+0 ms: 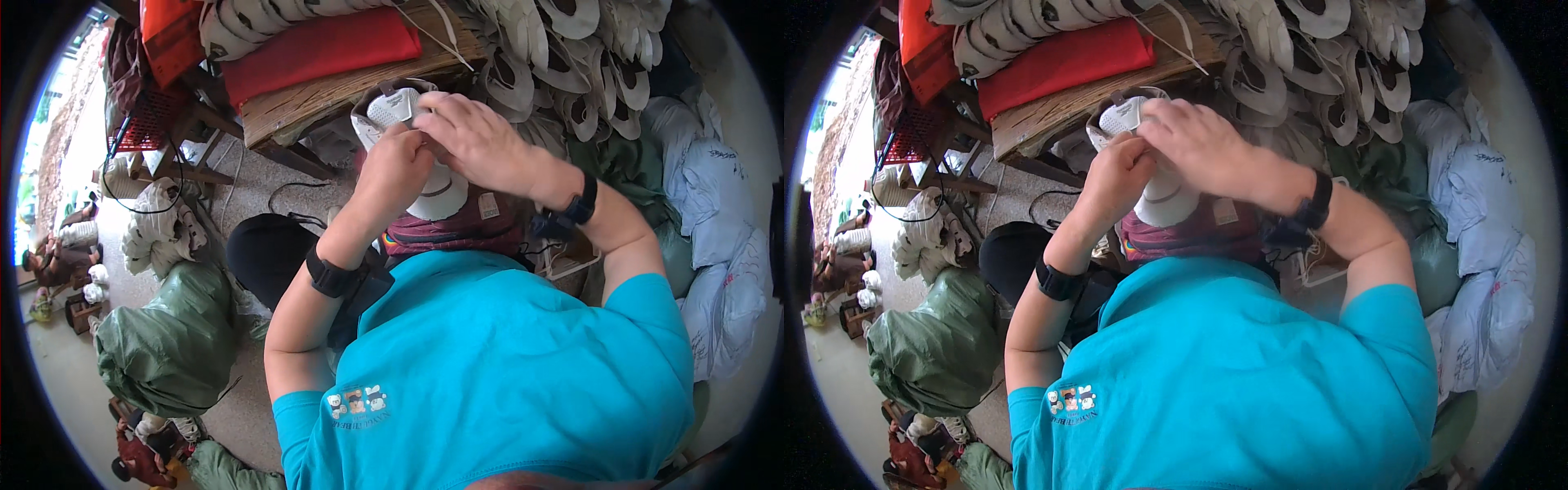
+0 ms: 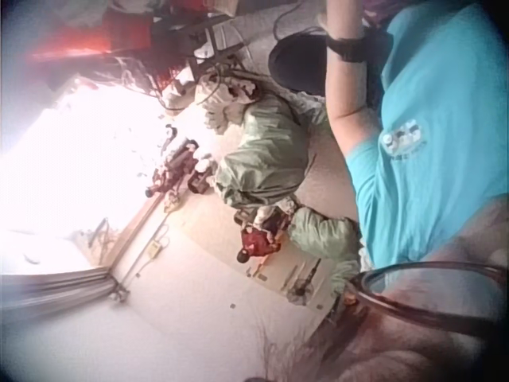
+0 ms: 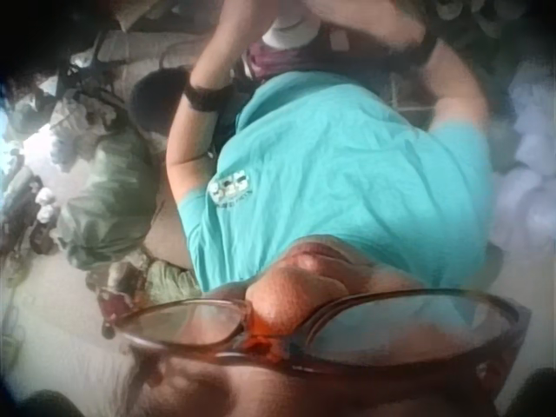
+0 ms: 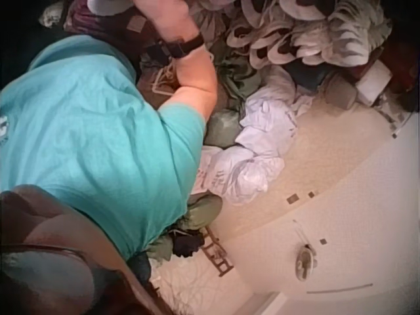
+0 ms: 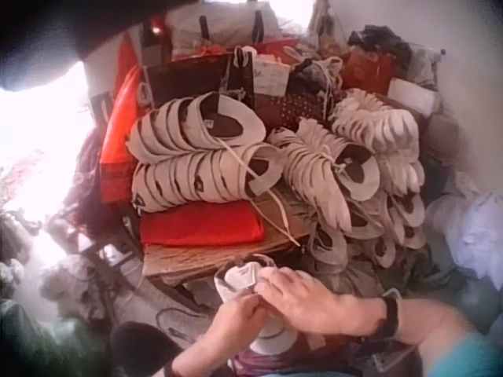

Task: The person sits on the floor and laces a white sneaker by hand, threading the laces through the eyelets and pulling them tight. They handle the shoe and laces repeatedly, adjusting the tension and positioning the shoe on their lap while surrounded by stacks of shoe parts.

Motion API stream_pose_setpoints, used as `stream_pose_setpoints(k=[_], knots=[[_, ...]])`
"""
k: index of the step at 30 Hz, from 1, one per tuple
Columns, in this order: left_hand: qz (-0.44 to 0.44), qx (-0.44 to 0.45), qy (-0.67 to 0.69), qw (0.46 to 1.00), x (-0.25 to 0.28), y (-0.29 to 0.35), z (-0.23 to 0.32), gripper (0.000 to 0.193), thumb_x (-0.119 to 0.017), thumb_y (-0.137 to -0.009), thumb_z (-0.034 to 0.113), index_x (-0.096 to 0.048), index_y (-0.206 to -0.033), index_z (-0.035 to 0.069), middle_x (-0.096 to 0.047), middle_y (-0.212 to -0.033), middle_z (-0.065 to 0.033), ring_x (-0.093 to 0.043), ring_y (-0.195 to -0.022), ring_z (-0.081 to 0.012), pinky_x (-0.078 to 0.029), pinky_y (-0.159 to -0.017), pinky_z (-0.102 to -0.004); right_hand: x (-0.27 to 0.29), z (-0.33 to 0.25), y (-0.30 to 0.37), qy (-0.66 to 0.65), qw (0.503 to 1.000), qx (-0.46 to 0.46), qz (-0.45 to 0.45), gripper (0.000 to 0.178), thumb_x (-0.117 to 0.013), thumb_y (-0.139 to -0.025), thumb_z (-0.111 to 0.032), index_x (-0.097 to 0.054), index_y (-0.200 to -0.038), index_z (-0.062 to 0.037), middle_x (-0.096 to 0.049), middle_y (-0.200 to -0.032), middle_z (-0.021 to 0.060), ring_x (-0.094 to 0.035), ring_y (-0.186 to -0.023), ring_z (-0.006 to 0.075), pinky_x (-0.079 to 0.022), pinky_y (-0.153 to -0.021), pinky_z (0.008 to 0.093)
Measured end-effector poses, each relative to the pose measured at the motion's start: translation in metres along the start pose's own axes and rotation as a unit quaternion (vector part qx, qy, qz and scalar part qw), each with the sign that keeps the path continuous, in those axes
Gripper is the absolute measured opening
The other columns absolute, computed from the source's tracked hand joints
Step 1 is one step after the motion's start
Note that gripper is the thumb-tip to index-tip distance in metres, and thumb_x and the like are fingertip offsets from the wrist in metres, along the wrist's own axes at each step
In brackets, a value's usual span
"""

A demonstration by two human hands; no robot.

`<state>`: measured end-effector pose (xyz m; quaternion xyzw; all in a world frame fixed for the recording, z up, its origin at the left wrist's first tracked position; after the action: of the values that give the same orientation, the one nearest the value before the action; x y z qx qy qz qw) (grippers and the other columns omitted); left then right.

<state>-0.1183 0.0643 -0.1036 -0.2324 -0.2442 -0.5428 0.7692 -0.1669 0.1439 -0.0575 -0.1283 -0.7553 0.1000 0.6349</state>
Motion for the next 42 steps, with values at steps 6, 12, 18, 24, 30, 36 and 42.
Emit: stream_pose_setpoints(k=[6,12,18,24,30,36,42], knots=[[0.041,-0.093,-0.142,0.985,0.006,-0.008,0.029,0.012,-0.061,-0.085,0.011,-0.066,-0.087,0.0,-0.057,-0.088,-0.0177,-0.062,-0.083,-0.0353,-0.051,-0.076,-0.046,-0.015,0.032,-0.008,-0.107,0.984,0.047,-0.136,0.047,-0.079,-0.069,-0.007,-0.053,-0.107,-0.0016,-0.051,-0.11,0.0109,-0.054,-0.106,0.0322,-0.049,-0.09,0.0424],[0.019,-0.073,-0.156,0.985,-0.005,-0.018,0.018,0.012,-0.065,-0.084,0.015,-0.068,-0.088,0.004,-0.057,-0.09,-0.0147,-0.063,-0.085,-0.0342,-0.052,-0.074,-0.0452,-0.017,0.038,-0.005,-0.171,0.978,0.056,-0.108,0.042,-0.079,-0.068,-0.007,-0.053,-0.101,-0.0012,-0.052,-0.107,0.0116,-0.053,-0.104,0.0328,-0.048,-0.09,0.042],[-0.085,-0.064,-0.19,0.976,-0.016,-0.032,0.011,0.011,-0.065,-0.085,0.016,-0.068,-0.089,0.007,-0.058,-0.092,-0.0119,-0.064,-0.085,-0.0328,-0.053,-0.072,-0.0446,-0.019,0.039,0.001,-0.165,0.983,0.068,-0.044,0.038,-0.079,-0.069,-0.008,-0.055,-0.096,-0.0023,-0.054,-0.105,0.0116,-0.053,-0.104,0.0339,-0.047,-0.089,0.0423],[0.05,-0.099,-0.227,0.968,0.011,-0.024,0.007,0.016,-0.06,-0.085,0.009,-0.064,-0.1,0.006,-0.06,-0.096,-0.0126,-0.063,-0.086,-0.0327,-0.053,-0.074,-0.0452,-0.01,0.039,0.001,-0.189,0.981,0.008,-0.042,0.024,-0.073,-0.079,-0.01,-0.057,-0.096,-0.0024,-0.056,-0.107,0.0119,-0.058,-0.096,0.0329,-0.05,-0.082,0.0401],[0.148,-0.019,0.069,0.986,0.051,-0.015,-0.012,0.012,-0.062,-0.092,0.01,-0.064,-0.099,0.001,-0.059,-0.085,-0.0055,-0.057,-0.078,-0.0116,-0.046,-0.067,-0.0266,-0.029,0.044,-0.004,-0.377,0.915,-0.14,0.029,0.019,-0.056,-0.1,-0.016,-0.065,-0.108,-0.0017,-0.059,-0.095,0.0044,-0.062,-0.071,0.0117,-0.05,-0.058,0.0274],[0.178,0.064,0.6,0.777,0.036,-0.002,-0.035,0.024,-0.046,-0.097,0.009,-0.058,-0.115,-0.002,-0.053,-0.088,0.0006,-0.042,-0.069,-0.006,-0.038,-0.064,-0.0206,-0.029,0.027,-0.014,-0.539,0.812,-0.222,-0.023,0.023,-0.051,-0.103,-0.019,-0.067,-0.102,-0.0027,-0.056,-0.07,-0.0017,-0.051,-0.056,0.0031,-0.041,-0.048,0.02],[0.187,0.039,0.569,0.8,0.043,-0.002,-0.034,0.025,-0.048,-0.099,0.0,-0.055,-0.123,-0.005,-0.061,-0.1,-0.0073,-0.055,-0.08,-0.0102,-0.047,-0.077,-0.0229,-0.003,0.025,-0.036,-0.577,0.77,-0.27,0.021,0.021,-0.051,-0.102,-0.018,-0.06,-0.111,-0.0008,-0.057,-0.069,-0.0005,-0.05,-0.053,0.0036,-0.04,-0.047,0.0203]])
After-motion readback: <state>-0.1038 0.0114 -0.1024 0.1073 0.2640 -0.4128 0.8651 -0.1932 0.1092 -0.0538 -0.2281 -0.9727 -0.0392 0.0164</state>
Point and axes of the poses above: each hand's wrist, its own y-axis away from the middle knuckle, its own x-axis out of the back of the hand, z = x × y, the point moved 9 cm from there along -y, towards the middle knuckle
